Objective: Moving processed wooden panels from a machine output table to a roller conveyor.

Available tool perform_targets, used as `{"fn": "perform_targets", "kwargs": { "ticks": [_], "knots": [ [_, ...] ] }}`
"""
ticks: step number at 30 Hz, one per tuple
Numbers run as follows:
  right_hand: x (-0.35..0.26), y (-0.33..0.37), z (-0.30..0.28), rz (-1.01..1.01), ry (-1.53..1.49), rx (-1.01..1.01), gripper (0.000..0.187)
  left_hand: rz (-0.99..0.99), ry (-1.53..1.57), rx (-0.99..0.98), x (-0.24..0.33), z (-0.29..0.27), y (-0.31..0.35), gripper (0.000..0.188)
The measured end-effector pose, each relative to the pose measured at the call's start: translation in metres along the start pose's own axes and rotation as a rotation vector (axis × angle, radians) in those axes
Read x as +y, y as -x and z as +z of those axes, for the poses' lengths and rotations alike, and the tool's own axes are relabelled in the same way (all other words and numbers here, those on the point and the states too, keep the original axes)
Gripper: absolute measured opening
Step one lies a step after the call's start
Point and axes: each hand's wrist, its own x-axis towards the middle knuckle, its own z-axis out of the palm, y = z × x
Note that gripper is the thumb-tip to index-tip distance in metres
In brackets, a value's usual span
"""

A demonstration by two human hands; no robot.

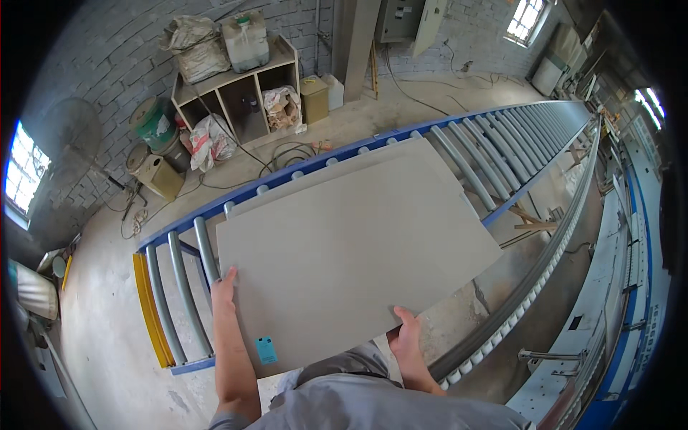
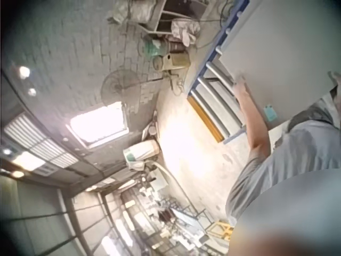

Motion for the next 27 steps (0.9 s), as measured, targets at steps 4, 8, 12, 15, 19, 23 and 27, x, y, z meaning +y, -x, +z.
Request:
{"fn": "perform_targets", "kwargs": {
  "ticks": [4, 8, 12, 15, 19, 23, 27],
  "knots": [
    [-0.005, -0.076, 0.025, 0.029, -0.022, 0.049, 0.039, -0.034, -0.005, -0.007, 0.028, 0.057, -0.068, 0.049],
    [-0.011, -0.146, 0.043, 0.038, -0.012, 0.013, 0.041, -0.068, 0.028, -0.013, 0.049, 0.108, -0.112, 0.053],
    [-0.006, -0.191, 0.051, 0.110, 0.003, 0.031, 0.043, -0.107, 0.005, 0.032, 0.051, 0.137, -0.139, 0.054],
    [-0.003, -0.215, 0.047, 0.125, 0.034, -0.004, 0.044, -0.066, -0.164, 0.093, 0.054, 0.160, -0.134, 0.056],
    [0.009, -0.230, 0.052, 0.177, 0.088, 0.012, 0.044, -0.031, -0.497, 0.127, 0.010, 0.146, -0.165, 0.056],
    [0.011, -0.235, 0.043, 0.232, 0.145, 0.052, 0.044, 0.041, -0.649, 0.085, 0.022, 0.156, -0.139, 0.057],
    [0.014, -0.243, 0.022, 0.335, 0.266, 0.062, 0.039, 0.268, -0.827, 0.046, 0.022, 0.142, -0.116, 0.058]
  ]
}}
